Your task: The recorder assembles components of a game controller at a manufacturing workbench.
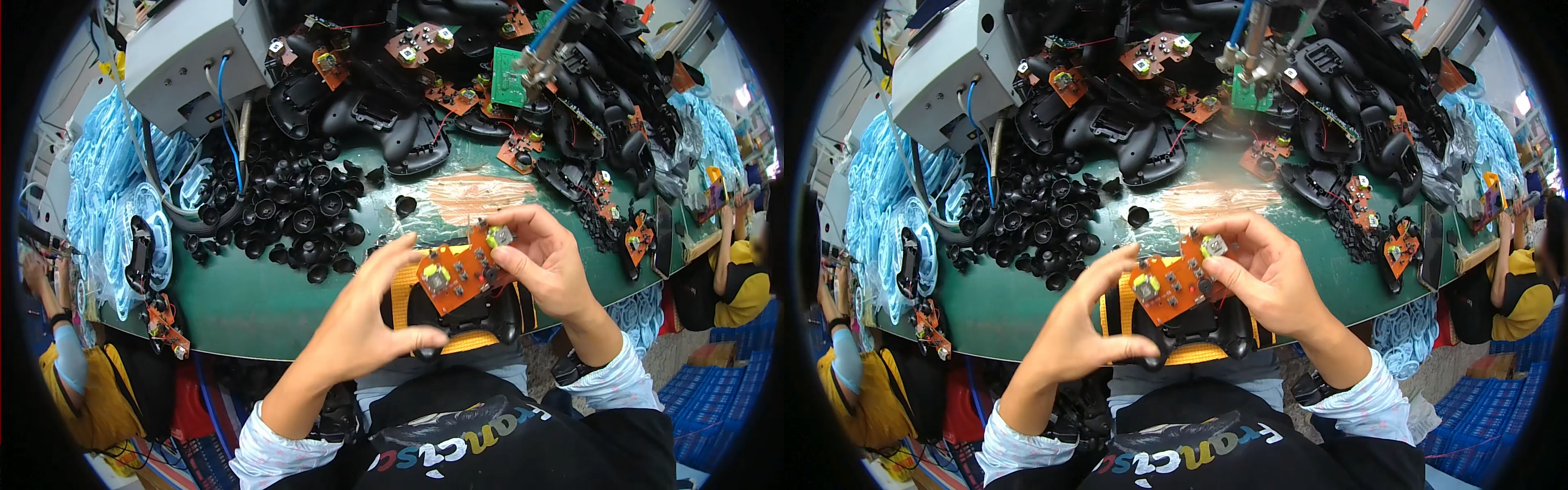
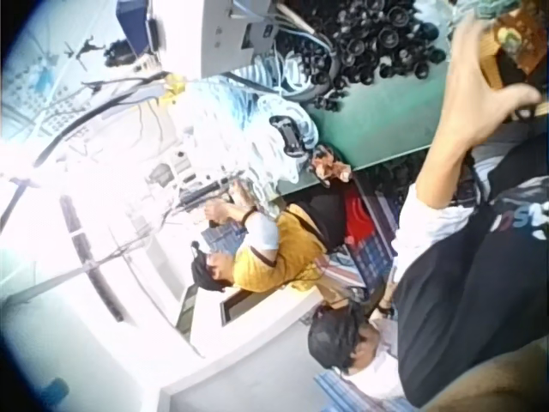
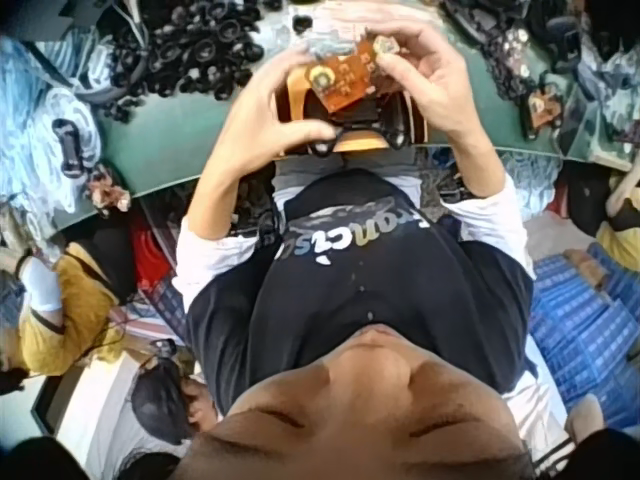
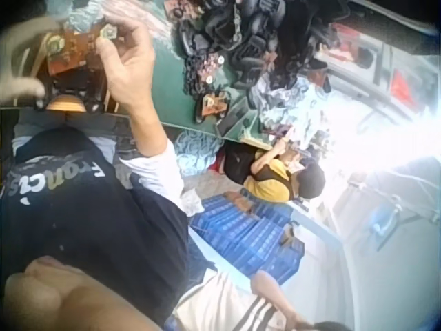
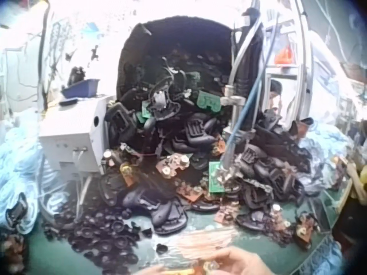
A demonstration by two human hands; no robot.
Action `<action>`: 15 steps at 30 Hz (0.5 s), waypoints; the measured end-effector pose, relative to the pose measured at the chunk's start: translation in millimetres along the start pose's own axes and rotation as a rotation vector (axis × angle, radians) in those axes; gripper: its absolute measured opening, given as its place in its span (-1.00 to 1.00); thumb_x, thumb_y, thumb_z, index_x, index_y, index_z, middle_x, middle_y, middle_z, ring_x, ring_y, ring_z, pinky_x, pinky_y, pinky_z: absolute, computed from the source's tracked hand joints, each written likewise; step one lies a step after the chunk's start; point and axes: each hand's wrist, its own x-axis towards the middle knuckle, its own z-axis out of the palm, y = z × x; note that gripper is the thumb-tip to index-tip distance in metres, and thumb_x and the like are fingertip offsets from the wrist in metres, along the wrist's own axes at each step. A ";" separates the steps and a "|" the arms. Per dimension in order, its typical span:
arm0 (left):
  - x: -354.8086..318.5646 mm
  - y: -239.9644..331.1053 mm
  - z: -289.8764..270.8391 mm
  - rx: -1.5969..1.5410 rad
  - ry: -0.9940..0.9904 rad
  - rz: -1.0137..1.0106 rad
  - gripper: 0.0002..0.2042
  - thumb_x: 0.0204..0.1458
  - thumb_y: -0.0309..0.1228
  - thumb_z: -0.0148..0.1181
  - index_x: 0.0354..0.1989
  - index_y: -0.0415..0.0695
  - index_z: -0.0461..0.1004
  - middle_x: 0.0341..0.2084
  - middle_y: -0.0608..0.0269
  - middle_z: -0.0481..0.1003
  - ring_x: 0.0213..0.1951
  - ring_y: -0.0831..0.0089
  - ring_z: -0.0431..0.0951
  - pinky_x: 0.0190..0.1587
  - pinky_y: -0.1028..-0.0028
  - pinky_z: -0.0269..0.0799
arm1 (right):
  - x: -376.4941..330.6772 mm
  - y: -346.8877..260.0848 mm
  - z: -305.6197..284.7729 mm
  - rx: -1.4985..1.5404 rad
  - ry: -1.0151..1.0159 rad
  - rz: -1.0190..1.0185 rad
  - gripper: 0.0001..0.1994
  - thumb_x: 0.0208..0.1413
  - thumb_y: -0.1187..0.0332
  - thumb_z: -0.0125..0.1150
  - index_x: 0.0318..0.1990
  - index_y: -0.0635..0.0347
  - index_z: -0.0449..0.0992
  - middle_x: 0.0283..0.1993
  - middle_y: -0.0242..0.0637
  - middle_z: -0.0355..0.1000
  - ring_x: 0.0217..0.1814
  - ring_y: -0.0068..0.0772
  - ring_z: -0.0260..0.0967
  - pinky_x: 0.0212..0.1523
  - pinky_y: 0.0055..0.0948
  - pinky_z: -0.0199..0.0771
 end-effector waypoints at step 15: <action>-18.4 -7.9 49.1 0.103 0.158 0.116 -0.65 -0.37 -0.35 0.60 -0.54 -0.17 0.48 0.25 -0.23 0.27 0.10 0.00 0.50 0.02 0.34 0.47 | -36.1 24.9 -8.6 0.029 0.334 0.037 -0.68 0.24 0.52 0.09 0.11 0.35 0.25 0.00 -0.13 0.36 -0.24 -0.53 0.47 -0.44 -0.59 0.61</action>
